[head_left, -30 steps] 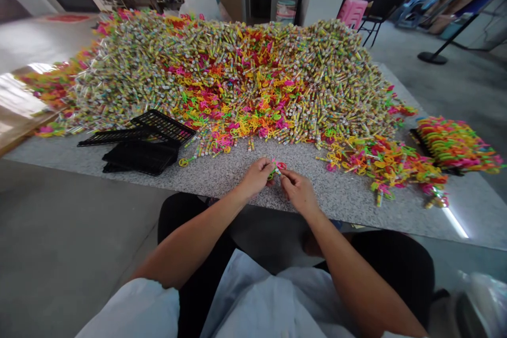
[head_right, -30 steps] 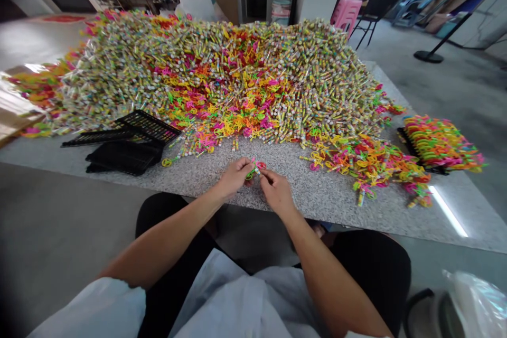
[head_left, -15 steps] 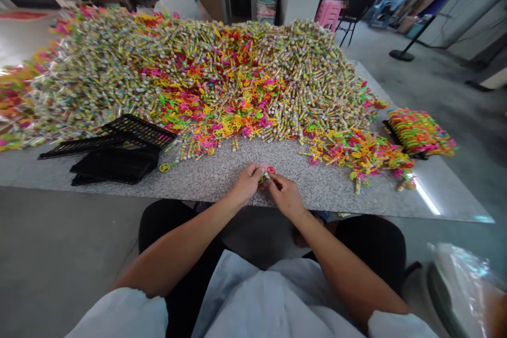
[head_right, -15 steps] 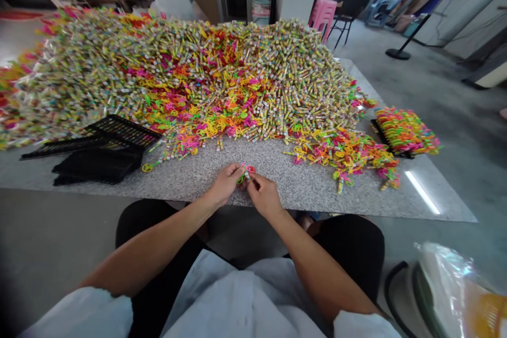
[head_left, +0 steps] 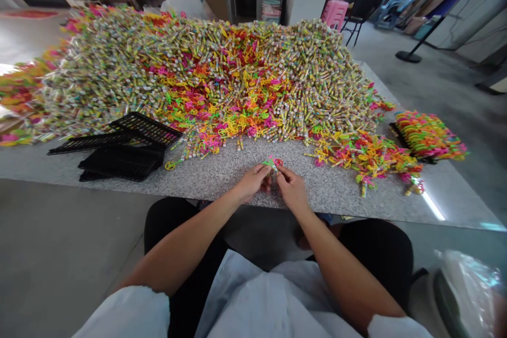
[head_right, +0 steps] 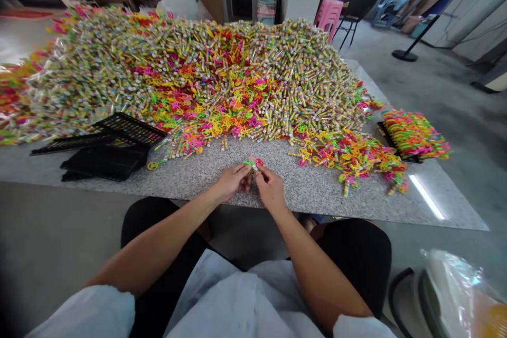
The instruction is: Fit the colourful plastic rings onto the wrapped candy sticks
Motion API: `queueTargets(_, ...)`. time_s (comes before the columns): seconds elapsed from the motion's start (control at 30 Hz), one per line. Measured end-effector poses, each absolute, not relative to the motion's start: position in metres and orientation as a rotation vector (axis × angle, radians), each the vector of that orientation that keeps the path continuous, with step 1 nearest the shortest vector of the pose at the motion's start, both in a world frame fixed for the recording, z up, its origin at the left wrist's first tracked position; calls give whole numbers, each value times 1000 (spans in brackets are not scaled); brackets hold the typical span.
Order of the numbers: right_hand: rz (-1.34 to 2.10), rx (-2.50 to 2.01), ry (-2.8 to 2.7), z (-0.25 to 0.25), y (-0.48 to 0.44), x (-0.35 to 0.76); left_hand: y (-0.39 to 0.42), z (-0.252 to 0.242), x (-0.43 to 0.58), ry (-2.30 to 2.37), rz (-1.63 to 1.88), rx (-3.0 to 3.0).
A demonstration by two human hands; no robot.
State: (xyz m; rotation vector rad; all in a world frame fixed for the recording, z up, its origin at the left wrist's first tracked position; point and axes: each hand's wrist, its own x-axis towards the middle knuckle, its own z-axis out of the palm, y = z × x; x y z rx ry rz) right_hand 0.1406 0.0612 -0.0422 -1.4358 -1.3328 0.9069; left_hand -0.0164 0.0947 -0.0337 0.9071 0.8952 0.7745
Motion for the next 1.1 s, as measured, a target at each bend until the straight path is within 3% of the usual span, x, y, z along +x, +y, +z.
queueTargets(0.37, 757, -1393, -1480, -54, 54, 137, 97, -40, -18, 900, 715, 948)
queueTargets(0.57, 689, -1614, -1470, -42, 65, 167, 111, -22, -39, 993, 546, 1106)
queueTargets(0.67, 576, -1763, -1265, -27, 85, 221, 134, -7, -85, 1289, 871, 1403)
queueTargets(0.77, 534, -1535, -840, -12, 111, 269, 163, 5, -139, 1730, 1255, 1605)
queueTargets(0.87, 592, -1408, -684, -7, 128, 280, 185, 8, -175, 1980, 1203, 1793)
queueTargets(1.0, 909, -1528, -1017, -21, 135, 224, 197, 0, -191, 1965, 856, 2004)
queueTargets(1.1, 885, -1602, -1507, -33, 143, 158, 200, -7, -196, 1914, 827, 2026)
